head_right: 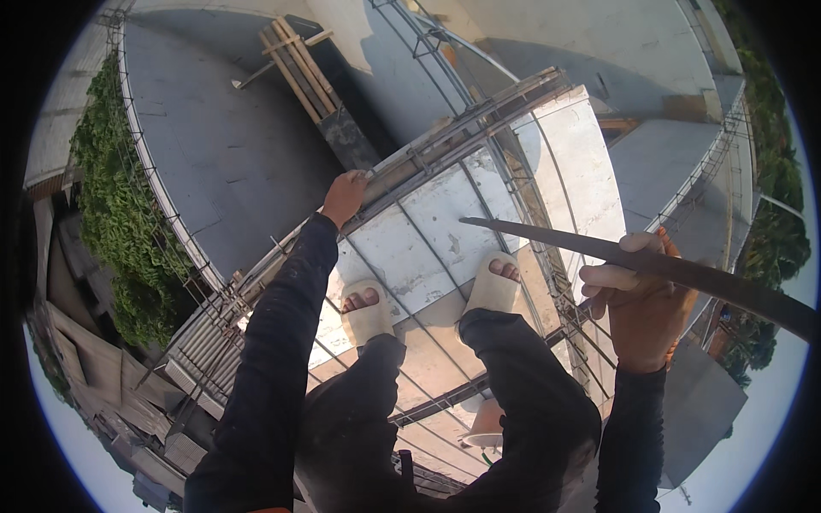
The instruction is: The person uses a metal bar to pry and adjust metal scaffolding components on a rooftop construction site. They repeatedly strike and lever the bar against the scaffolding frame to loosen or reposition parts.
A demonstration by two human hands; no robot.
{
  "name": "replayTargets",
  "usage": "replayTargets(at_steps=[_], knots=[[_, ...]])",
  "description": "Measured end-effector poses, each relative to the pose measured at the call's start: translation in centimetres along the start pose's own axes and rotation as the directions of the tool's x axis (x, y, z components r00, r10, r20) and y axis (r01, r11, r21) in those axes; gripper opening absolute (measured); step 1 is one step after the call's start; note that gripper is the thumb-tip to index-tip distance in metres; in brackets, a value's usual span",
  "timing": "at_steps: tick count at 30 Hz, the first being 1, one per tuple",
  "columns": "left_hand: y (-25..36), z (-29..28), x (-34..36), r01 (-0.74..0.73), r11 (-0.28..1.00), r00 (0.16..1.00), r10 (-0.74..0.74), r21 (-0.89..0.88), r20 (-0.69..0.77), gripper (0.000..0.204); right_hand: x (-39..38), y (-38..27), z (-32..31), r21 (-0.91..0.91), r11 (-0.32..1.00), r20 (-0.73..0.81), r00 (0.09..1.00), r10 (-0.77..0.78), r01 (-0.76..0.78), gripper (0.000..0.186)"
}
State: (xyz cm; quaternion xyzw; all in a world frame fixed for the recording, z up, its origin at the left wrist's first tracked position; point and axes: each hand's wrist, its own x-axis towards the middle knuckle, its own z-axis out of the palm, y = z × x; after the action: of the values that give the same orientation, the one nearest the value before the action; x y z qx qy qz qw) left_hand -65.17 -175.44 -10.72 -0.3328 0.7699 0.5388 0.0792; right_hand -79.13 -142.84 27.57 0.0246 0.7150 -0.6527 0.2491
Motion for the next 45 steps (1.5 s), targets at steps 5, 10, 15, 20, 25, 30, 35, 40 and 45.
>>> replayTargets(at_steps=[5, 10, 15, 20, 25, 30, 35, 40, 45], knots=[[-0.8, 0.3, 3.8, 0.185, 0.956, 0.952, -0.118, -0.226, 0.282, 0.035, 3.2, 2.1, -1.5, -0.149, 0.931, 0.254, 0.923, -0.29, 0.334, 0.075], [-3.0, 2.2, 3.5, 0.167, 0.818, 0.968, -0.031, -0.55, 0.248, 0.031, 4.0, 1.7, -2.2, -0.512, 0.775, 0.111, 0.923, -0.369, 0.371, 0.057], [-2.4, 3.1, 3.1, 0.137, 0.878, 0.977, -0.042, -0.459, 0.211, 0.031, 7.1, 1.3, 3.9, -0.407, 0.794, 0.236, 0.892, -0.387, 0.452, 0.043], [-3.0, 2.7, 2.4, 0.112, 0.885, 0.989, -0.055, -0.452, 0.138, 0.031, 7.8, 2.4, 6.3, 0.001, 0.957, 0.351, 0.896, -0.272, 0.291, 0.023], [-3.0, 0.4, 2.8, 0.241, 0.784, 0.956, -0.092, -0.572, 0.277, 0.03, 9.1, 3.4, 7.8, 0.046, 0.954, 0.314, 0.902, -0.295, 0.296, 0.03], [-0.1, 2.6, 4.3, 0.19, 0.78, 0.942, 0.026, -0.597, 0.335, 0.03, 11.0, 3.7, 4.3, 0.022, 0.926, 0.117, 0.919, -0.376, 0.376, 0.044], [-2.5, -0.9, 3.0, 0.156, 0.819, 0.955, 0.019, -0.552, 0.298, 0.027, 14.7, 4.6, 8.5, 0.003, 0.916, 0.136, 0.907, -0.399, 0.402, 0.052], [-0.6, 1.9, 2.9, 0.343, 0.862, 0.851, -0.117, -0.374, 0.512, 0.044, 10.0, 4.9, 4.3, 0.15, 0.867, 0.065, 0.871, -0.488, 0.475, 0.037], [-2.8, -0.5, 6.0, 0.387, 0.912, 0.745, -0.221, -0.138, 0.629, 0.076, 8.7, 6.5, 3.5, 0.217, 0.867, 0.065, 0.88, -0.471, 0.448, 0.044]])
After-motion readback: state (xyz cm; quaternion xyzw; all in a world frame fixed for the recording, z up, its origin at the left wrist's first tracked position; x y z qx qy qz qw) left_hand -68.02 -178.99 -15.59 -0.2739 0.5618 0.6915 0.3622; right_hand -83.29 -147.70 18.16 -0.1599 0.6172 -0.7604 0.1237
